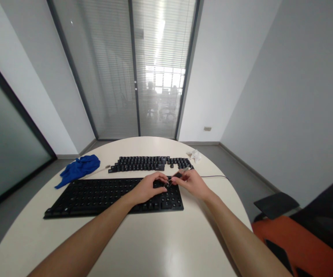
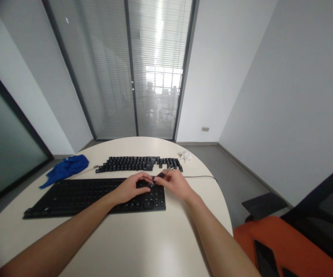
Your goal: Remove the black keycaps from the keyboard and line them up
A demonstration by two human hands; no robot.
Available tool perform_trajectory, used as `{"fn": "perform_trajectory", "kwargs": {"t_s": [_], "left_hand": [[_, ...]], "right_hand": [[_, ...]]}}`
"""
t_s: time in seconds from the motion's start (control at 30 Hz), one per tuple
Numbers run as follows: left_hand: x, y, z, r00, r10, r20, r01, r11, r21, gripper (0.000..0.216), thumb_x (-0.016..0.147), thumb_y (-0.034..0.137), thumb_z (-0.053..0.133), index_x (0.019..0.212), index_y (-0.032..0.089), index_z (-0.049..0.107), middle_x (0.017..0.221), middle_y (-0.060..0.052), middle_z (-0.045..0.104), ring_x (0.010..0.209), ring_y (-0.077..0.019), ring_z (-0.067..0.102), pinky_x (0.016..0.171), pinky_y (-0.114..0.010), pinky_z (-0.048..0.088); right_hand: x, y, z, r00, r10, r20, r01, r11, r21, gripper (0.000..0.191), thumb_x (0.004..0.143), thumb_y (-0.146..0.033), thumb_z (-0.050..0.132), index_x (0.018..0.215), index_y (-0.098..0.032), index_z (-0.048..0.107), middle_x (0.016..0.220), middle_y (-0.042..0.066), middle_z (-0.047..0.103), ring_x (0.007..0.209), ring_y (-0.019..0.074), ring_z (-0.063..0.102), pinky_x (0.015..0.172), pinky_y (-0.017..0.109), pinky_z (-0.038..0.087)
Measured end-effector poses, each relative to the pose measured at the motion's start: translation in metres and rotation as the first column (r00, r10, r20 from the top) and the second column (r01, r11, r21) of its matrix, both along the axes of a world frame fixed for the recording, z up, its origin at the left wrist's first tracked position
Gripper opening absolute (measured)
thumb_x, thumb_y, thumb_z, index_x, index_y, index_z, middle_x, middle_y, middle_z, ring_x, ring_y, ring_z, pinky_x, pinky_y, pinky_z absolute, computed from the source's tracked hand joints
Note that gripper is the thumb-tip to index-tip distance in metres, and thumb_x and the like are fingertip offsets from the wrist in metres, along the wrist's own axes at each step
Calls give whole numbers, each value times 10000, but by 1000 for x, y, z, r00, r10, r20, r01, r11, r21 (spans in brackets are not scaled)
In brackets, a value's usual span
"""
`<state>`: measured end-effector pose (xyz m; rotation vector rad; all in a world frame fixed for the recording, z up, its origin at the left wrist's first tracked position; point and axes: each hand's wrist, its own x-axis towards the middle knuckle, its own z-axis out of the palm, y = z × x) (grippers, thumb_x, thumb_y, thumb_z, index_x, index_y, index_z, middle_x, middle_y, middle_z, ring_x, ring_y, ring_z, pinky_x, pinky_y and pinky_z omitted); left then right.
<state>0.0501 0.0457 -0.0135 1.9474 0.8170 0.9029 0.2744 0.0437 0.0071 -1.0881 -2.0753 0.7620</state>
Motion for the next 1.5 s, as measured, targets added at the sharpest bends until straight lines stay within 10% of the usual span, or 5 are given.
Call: {"fn": "perform_trajectory", "kwargs": {"t_s": [0.73, 1.5], "left_hand": [[-1, -2, 0, 978, 12, -210, 49, 959, 281, 165, 854, 181, 636, 1004, 218, 694, 1066, -38, 714, 1028, -204, 624, 964, -339, 441], [-2, 3, 1, 995, 90, -53, -85, 992, 93, 164, 838, 238, 662, 993, 186, 677, 975, -43, 723, 933, -205, 647, 916, -366, 485]], "right_hand": [[-8, 1, -8, 996, -59, -62, 46, 981, -187, 439, 823, -572, 612, 760, -140, 653, 665, 72, 707, 637, 190, 667, 604, 275, 496], [-6, 5, -11, 952, -108, -287, 85, 992, -90, 331, 913, -506, 516, 889, -182, 581, 828, 53, 682, 790, 186, 659, 776, 320, 517]]}}
